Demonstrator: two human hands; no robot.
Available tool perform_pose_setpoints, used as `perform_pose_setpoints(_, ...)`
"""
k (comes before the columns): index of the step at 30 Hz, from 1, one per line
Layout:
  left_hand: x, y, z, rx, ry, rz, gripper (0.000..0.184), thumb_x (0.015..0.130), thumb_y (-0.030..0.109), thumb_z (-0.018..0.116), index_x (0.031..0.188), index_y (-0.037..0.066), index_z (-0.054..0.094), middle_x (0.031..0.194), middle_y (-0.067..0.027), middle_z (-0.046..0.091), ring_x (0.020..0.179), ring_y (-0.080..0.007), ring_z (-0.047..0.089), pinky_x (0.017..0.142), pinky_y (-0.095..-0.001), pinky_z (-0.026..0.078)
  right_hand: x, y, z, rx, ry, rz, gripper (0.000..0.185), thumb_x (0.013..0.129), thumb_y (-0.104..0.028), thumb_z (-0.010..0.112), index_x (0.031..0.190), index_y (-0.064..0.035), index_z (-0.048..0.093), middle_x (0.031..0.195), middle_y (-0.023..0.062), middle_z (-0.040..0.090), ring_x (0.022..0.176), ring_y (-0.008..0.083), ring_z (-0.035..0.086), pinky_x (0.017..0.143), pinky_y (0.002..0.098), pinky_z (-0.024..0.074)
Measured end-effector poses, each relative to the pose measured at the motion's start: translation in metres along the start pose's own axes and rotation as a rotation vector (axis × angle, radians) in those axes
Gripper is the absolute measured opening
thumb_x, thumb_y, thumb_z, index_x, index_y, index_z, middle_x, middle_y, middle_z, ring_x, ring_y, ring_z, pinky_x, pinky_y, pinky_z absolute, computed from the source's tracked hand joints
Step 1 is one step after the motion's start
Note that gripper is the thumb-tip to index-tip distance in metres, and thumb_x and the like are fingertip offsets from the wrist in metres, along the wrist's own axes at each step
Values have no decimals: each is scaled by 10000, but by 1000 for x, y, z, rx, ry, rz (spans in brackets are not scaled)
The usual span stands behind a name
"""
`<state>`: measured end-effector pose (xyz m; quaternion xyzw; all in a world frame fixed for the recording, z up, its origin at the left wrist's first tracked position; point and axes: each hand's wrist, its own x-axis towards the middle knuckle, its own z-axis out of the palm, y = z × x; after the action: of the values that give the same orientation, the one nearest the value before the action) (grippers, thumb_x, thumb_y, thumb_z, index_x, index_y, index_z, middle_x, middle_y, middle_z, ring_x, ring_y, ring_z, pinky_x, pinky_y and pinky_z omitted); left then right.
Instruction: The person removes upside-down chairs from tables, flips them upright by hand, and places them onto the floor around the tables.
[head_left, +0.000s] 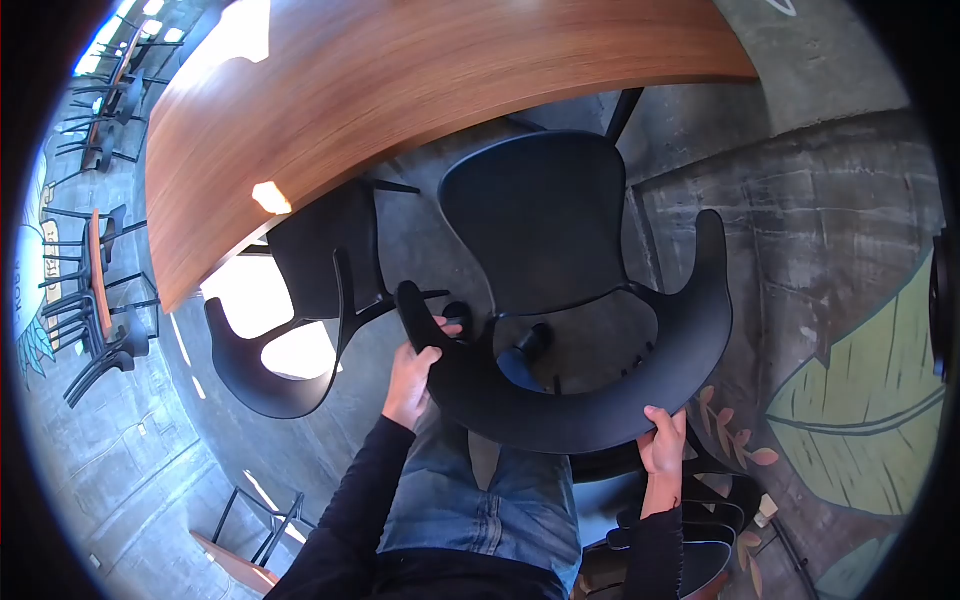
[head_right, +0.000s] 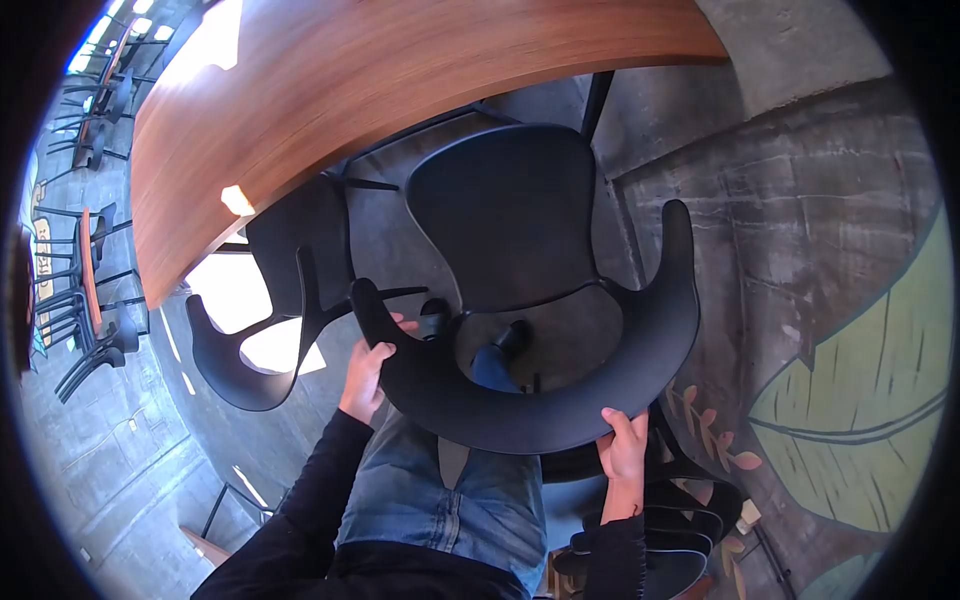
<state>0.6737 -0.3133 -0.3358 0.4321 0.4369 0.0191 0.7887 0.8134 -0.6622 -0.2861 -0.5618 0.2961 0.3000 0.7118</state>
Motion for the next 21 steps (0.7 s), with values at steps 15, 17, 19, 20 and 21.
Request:
perform_pose_setpoints(15,69,48,8,-110,-39,111,532,834,-4,459,1361,-79,447,1309,-235,600,1201,-359,620,1062,-444,484,84,-40,51,-55,-177,-77,488,873,11,569,1346,-36,458,1142,67,571,1003,173,604,854,339,531)
perform_pose_setpoints(17,82,53,12,-136,-37,101,520,841,4,461,1355,-77,453,1300,-232,604,1196,-356,623,1054,-441,492,95,-48,57,-80,-175,-67,482,877,4,569,1345,-37,462,1151,67,571,1006,173,606,856,336,532)
perform_pose_setpoints(19,90,58,13,-133,-31,66,523,845,22,466,1358,-78,448,1315,-236,591,1212,-361,612,1054,-449,495,107,-53,59,-106,-203,-77,480,883,-12,572,1349,-40,460,1160,65,571,1018,168,607,856,336,540)
perform_pose_setpoints(20,96,64,15,-121,-31,52,532,846,36,471,1364,-79,441,1335,-240,575,1229,-367,600,1057,-458,493,109,-59,64,-122,-208,-78,481,884,-15,574,1351,-41,459,1160,64,572,1020,168,607,857,336,542)
perform_pose_setpoints(21,102,68,17,-112,-29,41,541,846,49,475,1370,-80,434,1355,-245,559,1247,-374,587,1061,-468,491,112,-66,70,-141,-217,-80,483,885,-19,575,1353,-42,459,1160,64,573,1022,167,608,859,336,543)
